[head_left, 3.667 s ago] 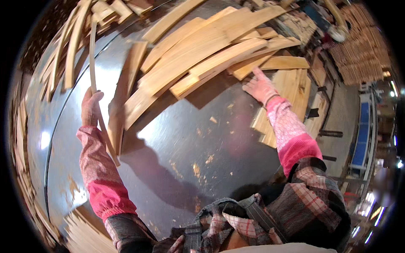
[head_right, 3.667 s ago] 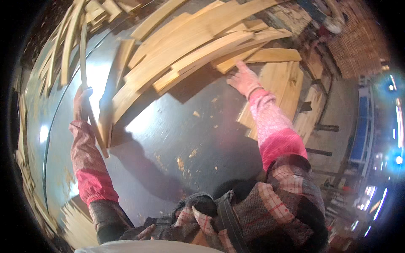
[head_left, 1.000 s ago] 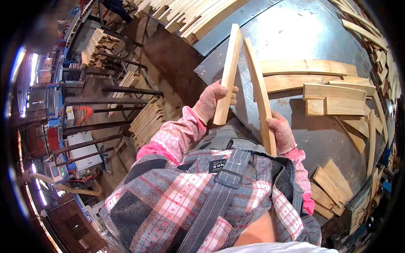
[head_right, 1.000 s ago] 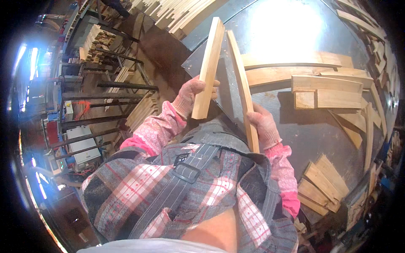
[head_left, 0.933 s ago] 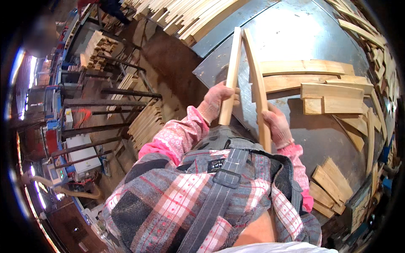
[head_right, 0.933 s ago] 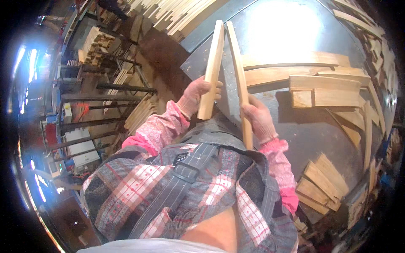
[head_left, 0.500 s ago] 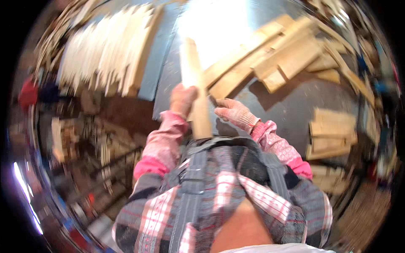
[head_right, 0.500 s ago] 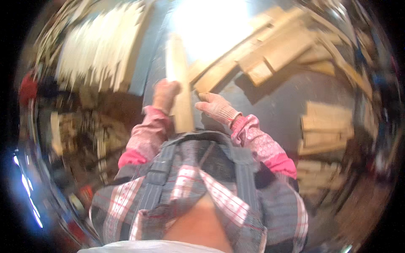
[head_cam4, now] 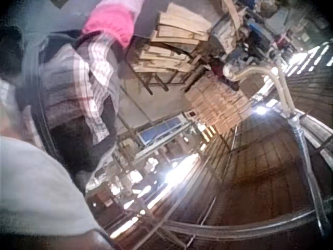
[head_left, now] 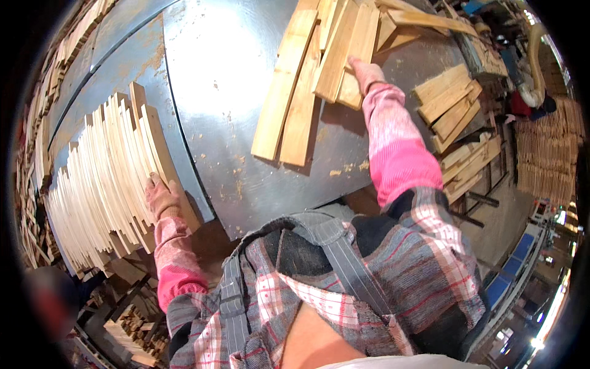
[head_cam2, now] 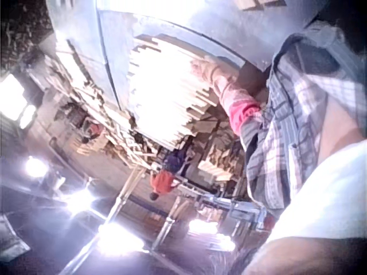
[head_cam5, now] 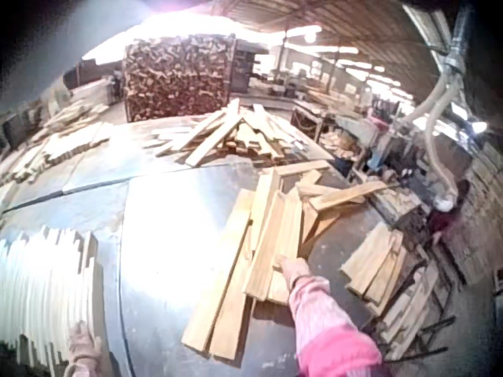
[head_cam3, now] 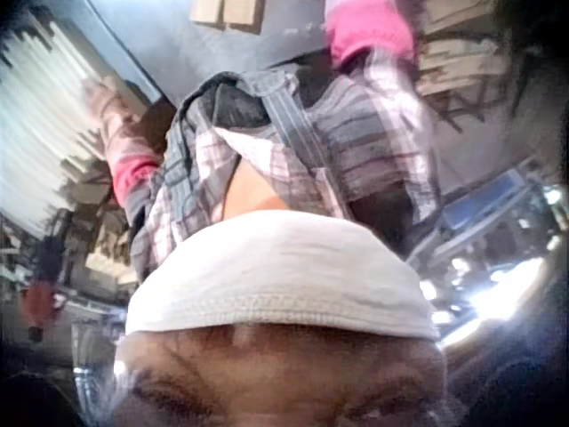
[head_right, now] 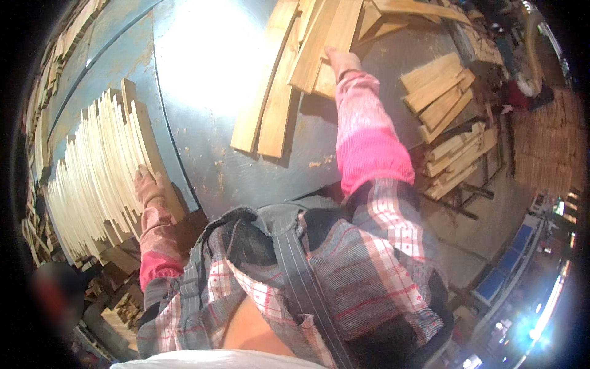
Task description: The person picks up thin wooden planks from a pile on a metal table and stacks them neatly. They handle the planks one by one, aligning them into a growing stack before gathering the entire pile with both hands.
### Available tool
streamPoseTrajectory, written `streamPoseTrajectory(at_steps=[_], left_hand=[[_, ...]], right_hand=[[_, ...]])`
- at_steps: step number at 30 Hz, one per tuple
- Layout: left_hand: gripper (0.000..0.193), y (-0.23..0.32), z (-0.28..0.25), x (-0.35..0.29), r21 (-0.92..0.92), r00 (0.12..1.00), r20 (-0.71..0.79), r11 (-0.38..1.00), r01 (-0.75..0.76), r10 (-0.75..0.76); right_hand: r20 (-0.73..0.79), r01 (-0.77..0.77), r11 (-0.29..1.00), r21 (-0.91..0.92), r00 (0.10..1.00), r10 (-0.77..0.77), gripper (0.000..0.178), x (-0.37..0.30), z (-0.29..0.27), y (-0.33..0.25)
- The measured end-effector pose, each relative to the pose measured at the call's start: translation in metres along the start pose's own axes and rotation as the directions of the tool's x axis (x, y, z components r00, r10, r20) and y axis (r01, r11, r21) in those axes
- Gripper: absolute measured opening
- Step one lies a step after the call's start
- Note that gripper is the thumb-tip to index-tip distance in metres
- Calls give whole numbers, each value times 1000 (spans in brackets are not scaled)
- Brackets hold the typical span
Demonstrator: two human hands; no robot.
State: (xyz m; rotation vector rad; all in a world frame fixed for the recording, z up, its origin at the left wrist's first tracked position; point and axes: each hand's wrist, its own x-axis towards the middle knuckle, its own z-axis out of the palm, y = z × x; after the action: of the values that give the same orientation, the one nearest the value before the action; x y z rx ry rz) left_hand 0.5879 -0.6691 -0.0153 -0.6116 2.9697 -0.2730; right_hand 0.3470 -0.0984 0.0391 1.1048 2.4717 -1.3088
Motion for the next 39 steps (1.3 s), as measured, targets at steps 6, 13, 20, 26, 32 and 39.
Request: streamPoseTrajectory(at_steps=[6,13,20,26,32,39], left_hand=[[67,22,-38,17,-218,993,117,975,44,-19],[62,192,-69,36,-742,942,-55,617,-261,332],[101,321,-92,23,-607,858,193,745,-278,477],[108,326,-84,41,-648,846,296,744,-163,443],[44,258,-44,38,-820,740,391,-159,550,547],[62,223,-117,10,-217,642,316,-605,766,698]], right_hand=[[344,-158,797,584,937,-67,52,7,-28,30],[247,7,898,441,960,-129,45,1,-35,35],[174,368,836,-407,930,-324,90,-56,8,42],[227,114,950,-290,973,-47,36,-51,-6,74],[266,760,638,-123,645,-717,24,-59,-41,84],[-114,316,934,-168,935,-337,50,55,-83,-206]])
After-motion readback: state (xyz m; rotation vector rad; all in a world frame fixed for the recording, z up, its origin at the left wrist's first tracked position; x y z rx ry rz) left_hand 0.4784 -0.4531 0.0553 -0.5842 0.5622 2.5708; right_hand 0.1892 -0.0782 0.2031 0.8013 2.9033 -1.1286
